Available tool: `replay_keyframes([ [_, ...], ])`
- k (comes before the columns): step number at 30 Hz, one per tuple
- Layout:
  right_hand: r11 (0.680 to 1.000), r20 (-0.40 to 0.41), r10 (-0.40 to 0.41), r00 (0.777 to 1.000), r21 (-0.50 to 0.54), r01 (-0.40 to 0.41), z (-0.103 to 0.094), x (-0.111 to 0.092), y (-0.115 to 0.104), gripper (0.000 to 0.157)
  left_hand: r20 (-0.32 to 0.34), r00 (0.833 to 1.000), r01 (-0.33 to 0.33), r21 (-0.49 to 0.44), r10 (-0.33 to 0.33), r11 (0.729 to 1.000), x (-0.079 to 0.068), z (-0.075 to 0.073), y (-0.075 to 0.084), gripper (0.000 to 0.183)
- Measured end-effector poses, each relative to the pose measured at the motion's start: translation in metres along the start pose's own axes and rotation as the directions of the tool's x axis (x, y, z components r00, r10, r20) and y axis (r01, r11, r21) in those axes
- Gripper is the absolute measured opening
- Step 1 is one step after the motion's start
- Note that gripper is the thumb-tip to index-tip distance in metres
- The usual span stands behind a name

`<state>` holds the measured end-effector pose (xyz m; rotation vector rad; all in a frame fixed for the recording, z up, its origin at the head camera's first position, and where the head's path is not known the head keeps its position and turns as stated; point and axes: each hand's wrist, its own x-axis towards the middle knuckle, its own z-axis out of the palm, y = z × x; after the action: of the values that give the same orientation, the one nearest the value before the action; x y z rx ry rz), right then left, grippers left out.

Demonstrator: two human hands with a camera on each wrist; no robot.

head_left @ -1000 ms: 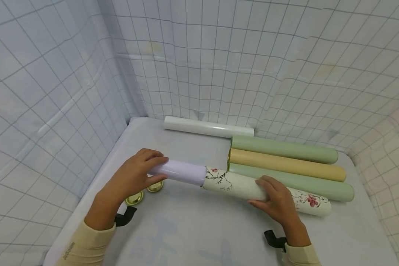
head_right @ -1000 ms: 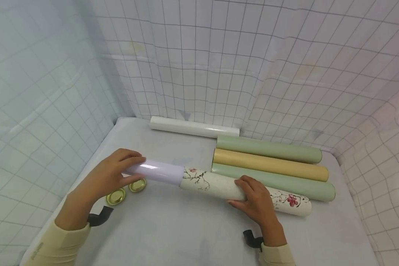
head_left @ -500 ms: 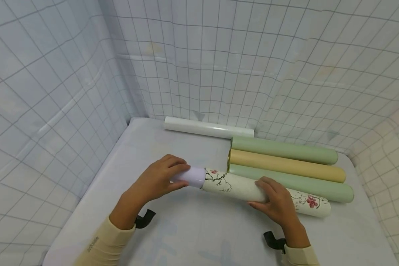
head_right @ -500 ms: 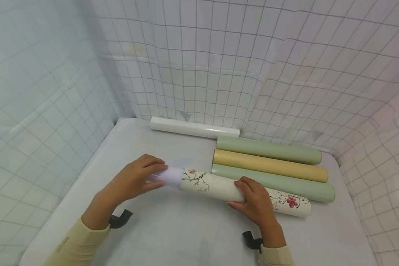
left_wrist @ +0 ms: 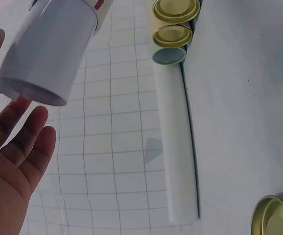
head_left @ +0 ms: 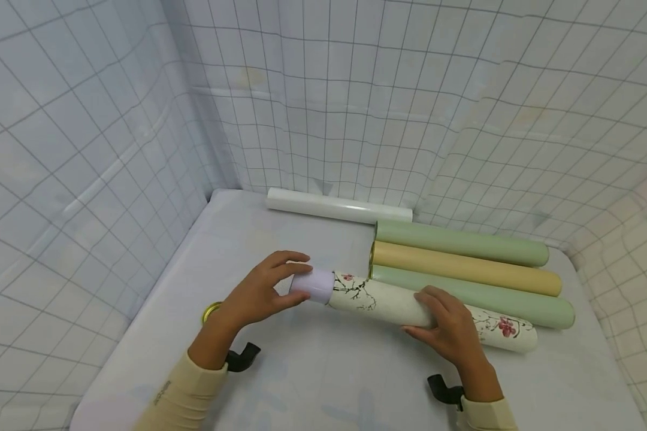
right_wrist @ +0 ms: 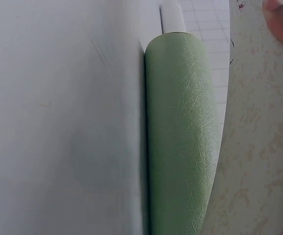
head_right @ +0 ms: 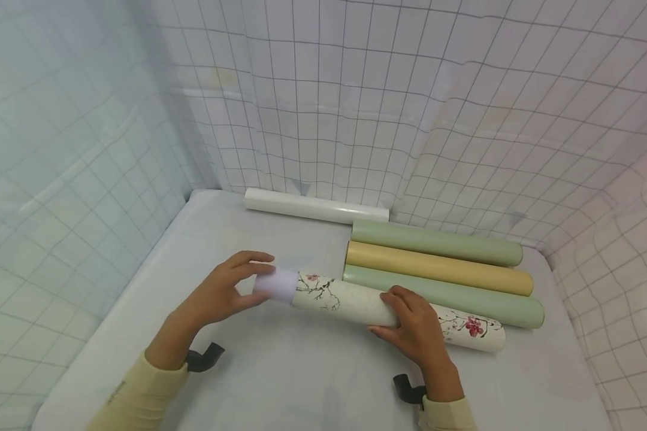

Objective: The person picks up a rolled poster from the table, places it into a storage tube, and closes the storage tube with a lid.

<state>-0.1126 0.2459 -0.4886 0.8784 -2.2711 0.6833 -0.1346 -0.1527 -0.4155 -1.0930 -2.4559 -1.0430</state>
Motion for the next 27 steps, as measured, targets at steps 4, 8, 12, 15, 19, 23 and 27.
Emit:
replay_keyframes([
  [4,1.0,0.015,0.01,1.0,-0.005,-0.01,0.0,-0.001,0.001,0.067,-0.003,0.998,0.064,-0.093,-0.064,0.994,-0.006,-0.008,-0.005,0.044],
  [8,1.0,-0.007,-0.006,1.0,0.0,0.006,0.0,0.001,0.0,0.066,0.04,0.993,0.121,-0.215,-0.115,0.969,-0.01,-0.01,-0.006,0.039],
  [12,1.0,-0.025,-0.015,1.0,0.009,0.015,0.001,0.002,-0.002,0.065,0.053,0.992,0.123,-0.289,-0.112,0.949,-0.011,-0.003,-0.005,0.035],
  [15,1.0,-0.034,-0.021,0.999,0.01,0.022,0.001,0.003,-0.002,0.064,0.048,0.994,0.104,-0.301,-0.094,0.948,-0.007,0.006,-0.003,0.034],
  [19,0.999,-0.045,-0.031,0.999,0.009,0.032,0.002,0.005,-0.003,0.064,0.055,0.996,0.089,-0.31,-0.076,0.947,-0.001,0.018,0.001,0.034],
  [23,0.999,-0.048,-0.03,0.998,0.009,0.031,0.002,0.006,-0.003,0.064,0.063,0.994,0.104,-0.307,-0.088,0.946,0.0,0.025,0.004,0.035],
  [27,1.0,-0.037,-0.021,0.999,0.003,0.021,0.001,0.002,-0.005,0.065,0.064,0.992,0.12,-0.29,-0.106,0.949,-0.002,0.027,0.006,0.034],
])
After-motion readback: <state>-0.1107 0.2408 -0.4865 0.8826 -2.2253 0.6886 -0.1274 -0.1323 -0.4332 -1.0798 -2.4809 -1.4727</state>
